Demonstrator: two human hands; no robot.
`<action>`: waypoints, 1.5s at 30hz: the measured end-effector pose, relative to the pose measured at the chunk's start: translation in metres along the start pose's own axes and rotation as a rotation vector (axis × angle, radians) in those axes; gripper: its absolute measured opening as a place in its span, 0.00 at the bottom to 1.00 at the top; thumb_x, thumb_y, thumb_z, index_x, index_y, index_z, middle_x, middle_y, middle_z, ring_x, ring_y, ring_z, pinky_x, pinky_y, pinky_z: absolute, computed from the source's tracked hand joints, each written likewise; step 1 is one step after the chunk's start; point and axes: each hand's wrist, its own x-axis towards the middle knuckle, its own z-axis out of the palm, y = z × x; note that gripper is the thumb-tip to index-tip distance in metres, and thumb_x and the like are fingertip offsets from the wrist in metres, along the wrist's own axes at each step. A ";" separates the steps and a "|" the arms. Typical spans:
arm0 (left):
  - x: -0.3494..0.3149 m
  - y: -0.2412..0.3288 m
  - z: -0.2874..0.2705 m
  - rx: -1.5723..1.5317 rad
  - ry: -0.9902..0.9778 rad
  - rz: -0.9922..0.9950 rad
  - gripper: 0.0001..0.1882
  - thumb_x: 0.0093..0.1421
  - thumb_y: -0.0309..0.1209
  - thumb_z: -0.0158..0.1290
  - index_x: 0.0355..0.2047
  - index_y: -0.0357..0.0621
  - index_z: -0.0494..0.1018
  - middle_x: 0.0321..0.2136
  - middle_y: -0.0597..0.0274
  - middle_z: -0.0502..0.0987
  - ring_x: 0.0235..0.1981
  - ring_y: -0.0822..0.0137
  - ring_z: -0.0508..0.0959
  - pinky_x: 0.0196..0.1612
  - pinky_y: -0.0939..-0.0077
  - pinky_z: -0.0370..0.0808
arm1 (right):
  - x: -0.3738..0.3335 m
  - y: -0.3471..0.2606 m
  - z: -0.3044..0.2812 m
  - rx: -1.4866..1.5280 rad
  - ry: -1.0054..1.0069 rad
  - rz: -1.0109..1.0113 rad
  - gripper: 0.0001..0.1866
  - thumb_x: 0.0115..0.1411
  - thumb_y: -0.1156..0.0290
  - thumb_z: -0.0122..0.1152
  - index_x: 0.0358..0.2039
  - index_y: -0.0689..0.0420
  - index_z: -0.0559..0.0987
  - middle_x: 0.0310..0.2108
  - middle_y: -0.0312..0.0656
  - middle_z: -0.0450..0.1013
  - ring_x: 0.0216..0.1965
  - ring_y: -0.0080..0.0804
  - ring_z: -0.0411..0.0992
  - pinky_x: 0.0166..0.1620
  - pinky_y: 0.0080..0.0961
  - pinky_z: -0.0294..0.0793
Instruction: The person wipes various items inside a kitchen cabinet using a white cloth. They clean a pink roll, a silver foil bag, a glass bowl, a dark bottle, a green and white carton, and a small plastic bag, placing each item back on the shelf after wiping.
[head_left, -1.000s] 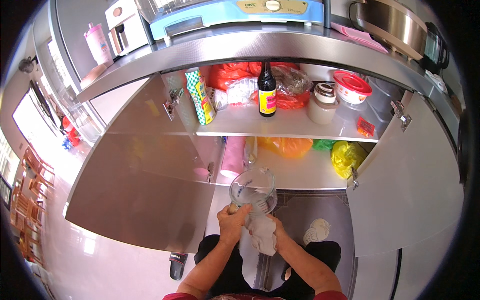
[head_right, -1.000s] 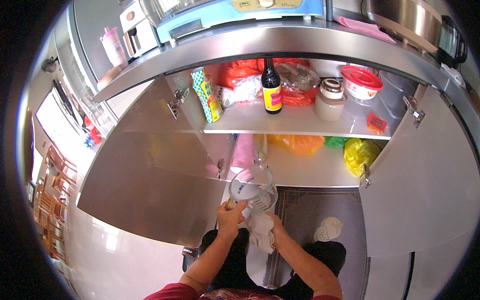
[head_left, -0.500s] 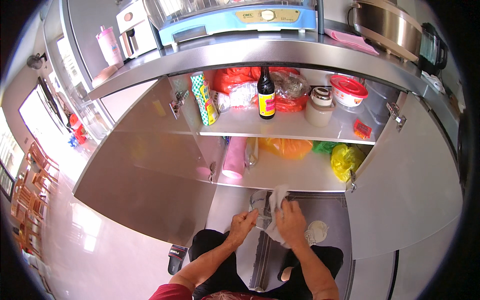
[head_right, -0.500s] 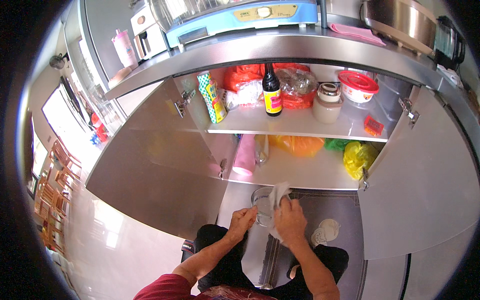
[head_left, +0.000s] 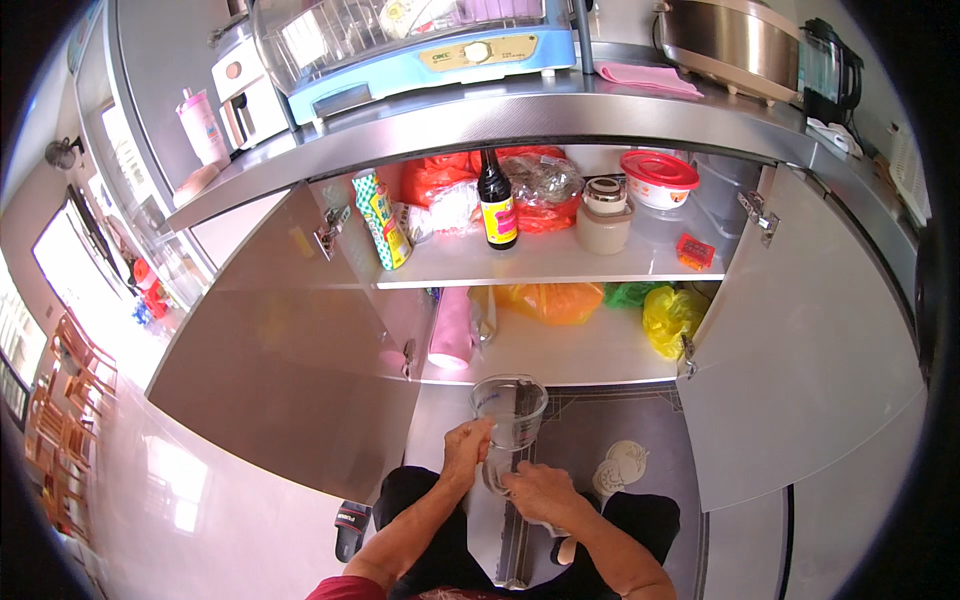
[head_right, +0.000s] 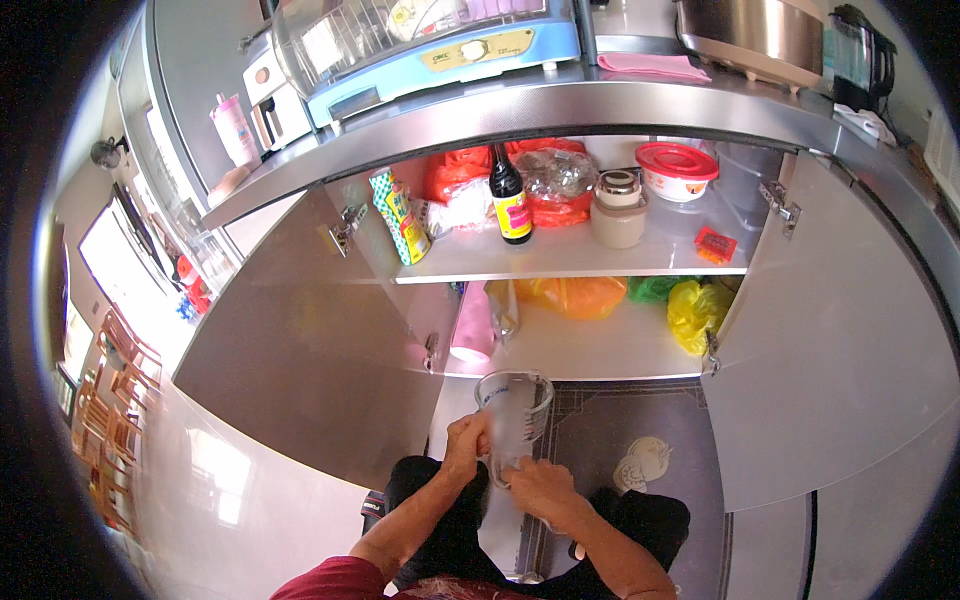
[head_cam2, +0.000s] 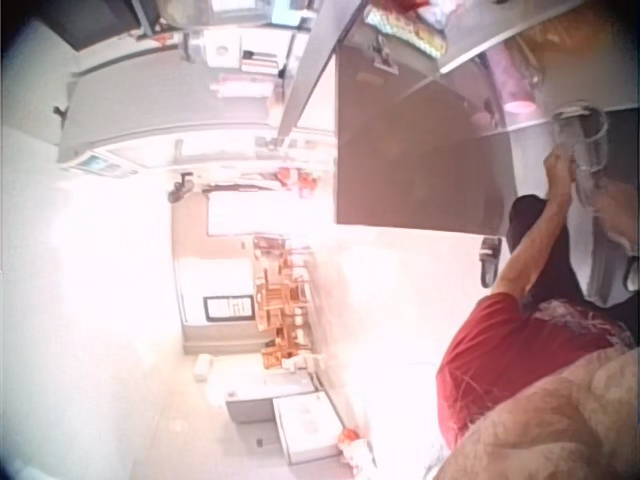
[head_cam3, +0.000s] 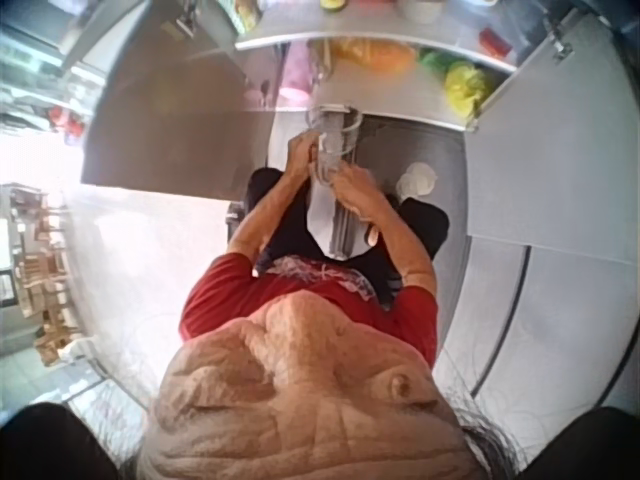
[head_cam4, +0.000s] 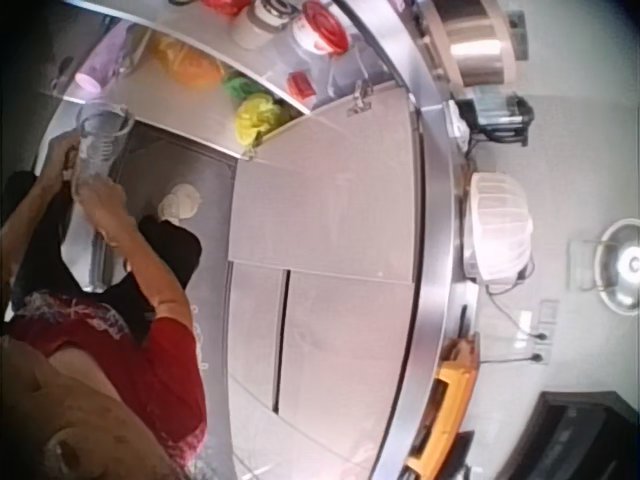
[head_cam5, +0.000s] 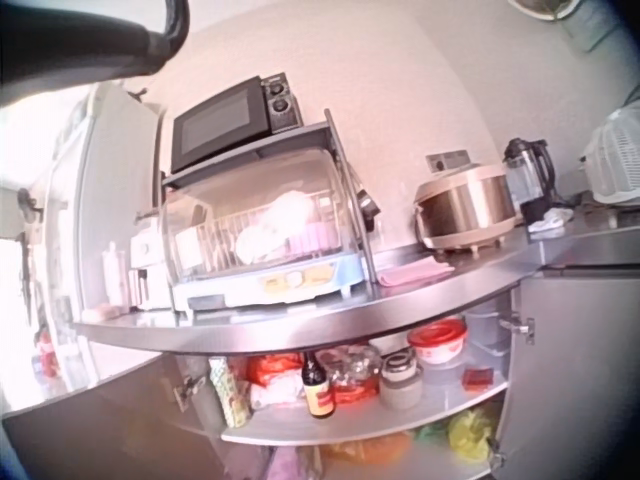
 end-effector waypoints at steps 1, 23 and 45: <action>0.000 0.002 0.002 0.052 0.009 0.020 0.17 0.56 0.42 0.52 0.16 0.47 0.65 0.11 0.74 0.61 0.11 0.80 0.57 0.15 0.83 0.51 | 0.000 0.006 -0.006 -0.004 -0.092 0.031 0.12 0.51 0.68 0.53 0.38 0.46 0.74 0.34 0.43 0.67 0.37 0.44 0.71 0.34 0.39 0.73; 0.171 -0.076 -0.008 0.395 -0.028 -0.378 0.21 0.49 0.48 0.55 0.29 0.42 0.69 0.27 0.62 0.70 0.32 0.68 0.66 0.40 0.67 0.62 | -0.031 0.070 -0.081 0.233 0.657 0.320 0.18 0.48 0.74 0.58 0.42 0.55 0.71 0.32 0.47 0.67 0.31 0.46 0.70 0.33 0.37 0.70; 0.323 -0.196 0.014 0.020 0.127 -0.204 0.19 0.49 0.46 0.56 0.29 0.42 0.71 0.26 0.63 0.73 0.29 0.73 0.68 0.36 0.77 0.64 | -0.003 0.055 -0.056 0.054 0.371 0.175 0.18 0.47 0.73 0.55 0.41 0.52 0.71 0.31 0.42 0.66 0.32 0.43 0.69 0.32 0.38 0.71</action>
